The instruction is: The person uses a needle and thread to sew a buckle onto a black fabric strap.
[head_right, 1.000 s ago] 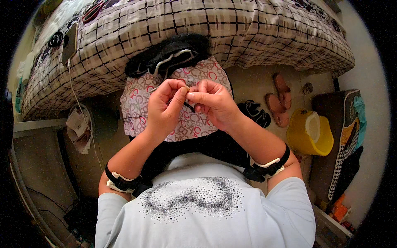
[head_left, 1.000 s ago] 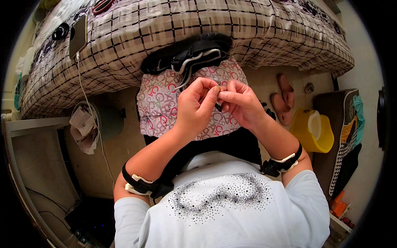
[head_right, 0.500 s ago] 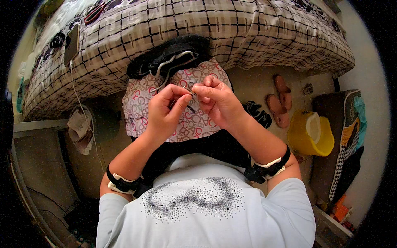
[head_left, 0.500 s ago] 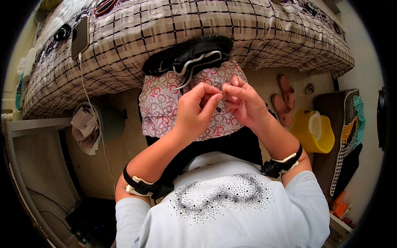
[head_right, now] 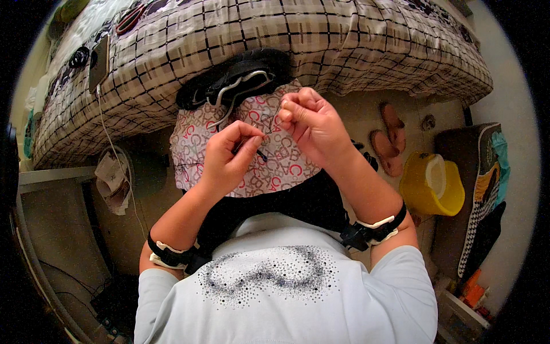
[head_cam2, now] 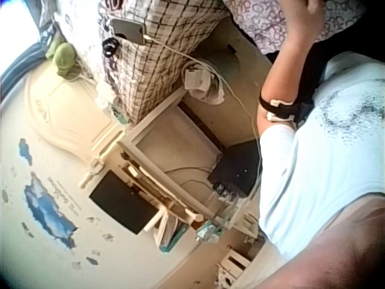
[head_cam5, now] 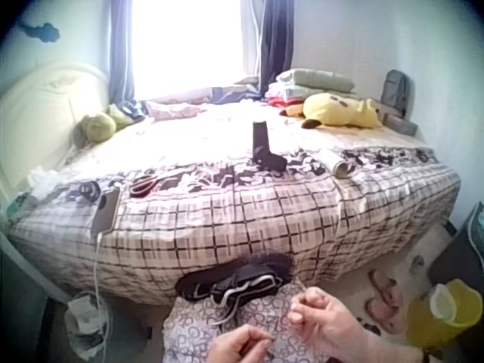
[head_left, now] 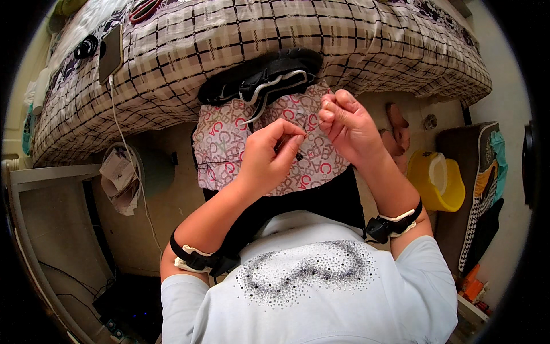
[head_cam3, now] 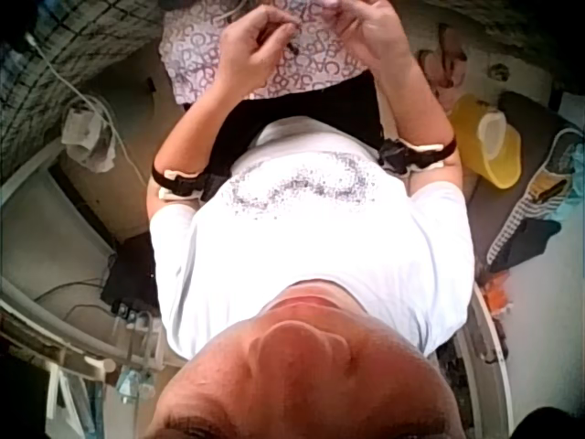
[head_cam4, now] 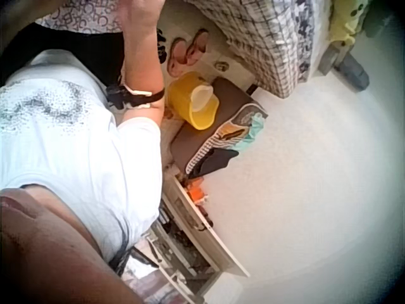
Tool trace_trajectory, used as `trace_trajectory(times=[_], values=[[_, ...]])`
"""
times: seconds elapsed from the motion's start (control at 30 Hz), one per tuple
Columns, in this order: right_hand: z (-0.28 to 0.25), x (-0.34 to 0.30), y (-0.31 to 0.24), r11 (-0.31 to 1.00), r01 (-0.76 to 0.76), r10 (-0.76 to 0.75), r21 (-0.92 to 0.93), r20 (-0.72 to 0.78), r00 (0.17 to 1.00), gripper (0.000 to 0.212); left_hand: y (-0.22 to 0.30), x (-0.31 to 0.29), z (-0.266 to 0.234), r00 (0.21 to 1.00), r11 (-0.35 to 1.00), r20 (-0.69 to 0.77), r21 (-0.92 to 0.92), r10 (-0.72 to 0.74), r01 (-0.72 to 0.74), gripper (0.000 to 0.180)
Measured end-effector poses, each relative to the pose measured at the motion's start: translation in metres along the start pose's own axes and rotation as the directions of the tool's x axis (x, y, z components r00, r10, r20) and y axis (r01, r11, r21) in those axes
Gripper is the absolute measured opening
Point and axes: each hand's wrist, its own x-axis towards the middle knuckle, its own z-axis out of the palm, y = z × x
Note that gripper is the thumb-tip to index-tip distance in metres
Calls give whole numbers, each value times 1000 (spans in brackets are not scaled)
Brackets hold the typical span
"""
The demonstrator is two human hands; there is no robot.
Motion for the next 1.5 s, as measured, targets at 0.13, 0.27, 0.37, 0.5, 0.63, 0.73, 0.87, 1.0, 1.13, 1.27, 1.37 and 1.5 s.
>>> trace_trajectory(times=[0.13, 0.27, 0.37, 0.5, 0.63, 0.73, 0.87, 1.0, 1.13, 1.27, 1.37, 1.5], values=[[0, 1, -14, 998, 57, -57, -5, -21, 998, 26, 1, 0, -3, 1000, 999, 18, -28, -22, 23, 8], [-2, 2, -14, 996, 88, -88, -7, -16, 996, 26, 0, 1, -4, 999, 999, 25, -37, -21, 22, 9], [-5, 3, -14, 994, 99, -100, -37, -25, 995, 25, -1, 2, -4, 999, 999, 35, -38, -20, 21, 10], [4, 3, -10, 908, 172, -235, -382, -125, 964, 15, 1, 2, -7, 999, 998, 1, -56, -40, 40, 13], [10, 5, -7, -42, 448, -638, -893, 369, 676, 17, 2, 3, -13, 990, 980, -3, -139, -143, 141, 12], [20, -14, -14, -578, 463, -321, -672, 709, 628, 29, 2, 7, -13, 990, 971, 14, -197, -138, 138, 13], [24, -27, 22, -549, 361, -107, -754, 492, 864, 26, -4, 14, -11, 999, 973, 23, -226, -42, 46, 17], [22, -20, 39, -515, 291, -138, -806, 413, 900, 25, -4, 14, -15, 999, 983, 33, -184, -17, 22, 20], [21, -14, 40, -354, 332, -149, -874, 403, 903, 22, 6, 7, -26, 999, 993, -38, -115, -5, 1, 21], [23, -18, 27, 275, -28, 24, -961, -22, 999, 14, 9, -13, -47, 949, 993, -294, -11, 113, -121, 18], [29, -19, 14, 500, -314, 278, -807, -194, 941, 14, -7, -33, -62, 868, 975, -466, -49, 171, -218, 17], [16, -22, 15, 676, -365, 361, -640, -144, 921, 16, -26, -50, -63, 868, 993, -483, 35, 113, -110, 13]])
